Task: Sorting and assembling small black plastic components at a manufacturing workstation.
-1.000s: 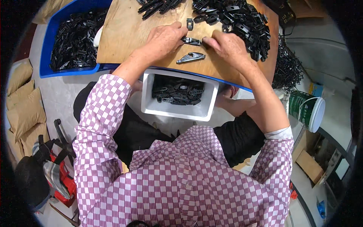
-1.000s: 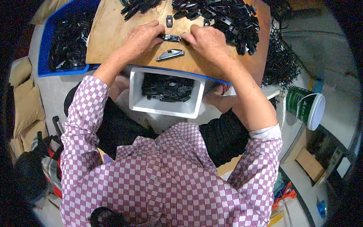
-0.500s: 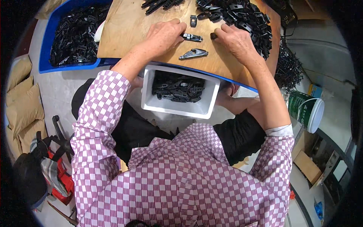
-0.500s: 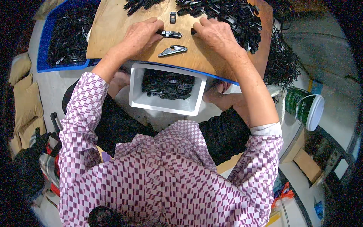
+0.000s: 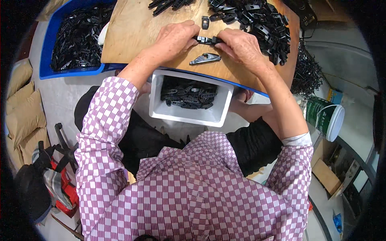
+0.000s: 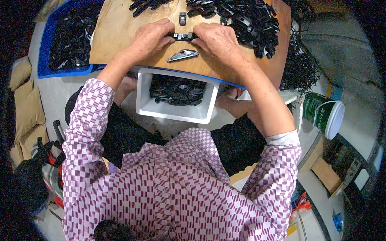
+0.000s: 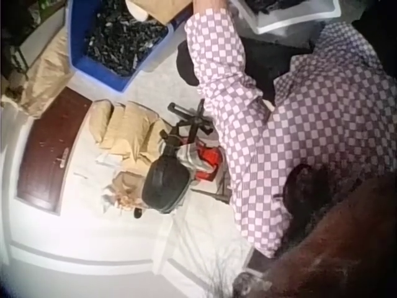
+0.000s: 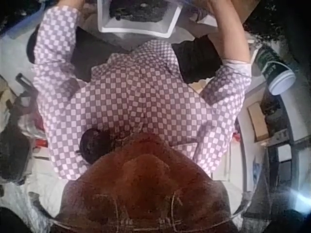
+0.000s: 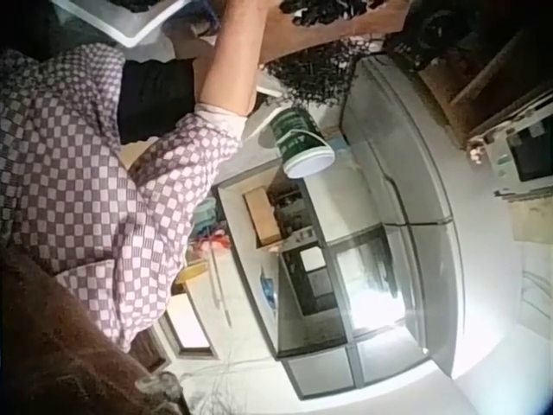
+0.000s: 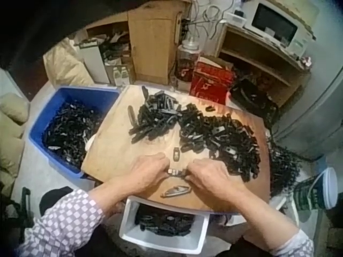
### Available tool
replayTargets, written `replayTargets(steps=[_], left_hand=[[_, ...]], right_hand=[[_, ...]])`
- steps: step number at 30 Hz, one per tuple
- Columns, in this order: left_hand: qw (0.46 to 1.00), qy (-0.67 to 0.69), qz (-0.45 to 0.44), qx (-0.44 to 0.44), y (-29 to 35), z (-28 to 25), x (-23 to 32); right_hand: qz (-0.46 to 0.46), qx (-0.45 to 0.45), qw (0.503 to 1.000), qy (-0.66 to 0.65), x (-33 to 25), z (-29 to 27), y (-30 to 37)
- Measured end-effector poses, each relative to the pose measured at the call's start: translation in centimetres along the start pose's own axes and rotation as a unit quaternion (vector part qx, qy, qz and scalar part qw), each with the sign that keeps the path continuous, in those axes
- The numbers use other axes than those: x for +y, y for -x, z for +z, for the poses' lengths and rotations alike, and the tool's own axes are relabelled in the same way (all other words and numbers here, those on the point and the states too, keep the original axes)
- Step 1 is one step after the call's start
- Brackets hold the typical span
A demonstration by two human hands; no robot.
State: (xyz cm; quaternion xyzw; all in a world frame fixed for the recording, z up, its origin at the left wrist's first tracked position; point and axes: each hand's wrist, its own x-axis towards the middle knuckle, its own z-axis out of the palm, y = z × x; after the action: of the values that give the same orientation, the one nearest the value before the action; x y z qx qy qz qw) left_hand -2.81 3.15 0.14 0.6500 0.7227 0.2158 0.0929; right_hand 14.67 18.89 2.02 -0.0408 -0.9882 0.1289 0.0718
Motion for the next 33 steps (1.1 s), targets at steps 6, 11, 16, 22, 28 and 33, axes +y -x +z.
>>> replayTargets(steps=[6, 11, 16, 22, 28, 33], left_hand=[[0.999, 0.028, 0.032, 0.000, -0.1, 0.1, -0.6], [0.999, 0.028, 0.011, -0.022, -0.1, 0.0, -0.3], [0.987, 0.019, -0.044, -0.152, -1.1, -2.4, 0.5], [0.980, -0.070, -0.140, 0.121, -4.7, -1.7, -4.3], [0.970, -0.134, -0.148, 0.142, -5.3, -0.3, -3.7], [0.981, -0.098, -0.117, 0.120, -2.6, 0.4, -2.9]], right_hand=[[0.046, -0.053, 0.997, -0.024, -0.4, 0.5, -0.9], [0.039, -0.054, 0.995, -0.067, -1.5, 0.9, -2.3], [0.053, -0.011, 0.996, -0.075, -0.4, 0.3, -3.8], [0.084, 0.009, 0.996, 0.018, -1.4, 2.4, -5.7], [0.061, -0.014, 0.997, 0.048, -1.7, 2.7, -4.7], [0.110, -0.111, 0.986, -0.060, -2.2, 1.6, -2.4]])
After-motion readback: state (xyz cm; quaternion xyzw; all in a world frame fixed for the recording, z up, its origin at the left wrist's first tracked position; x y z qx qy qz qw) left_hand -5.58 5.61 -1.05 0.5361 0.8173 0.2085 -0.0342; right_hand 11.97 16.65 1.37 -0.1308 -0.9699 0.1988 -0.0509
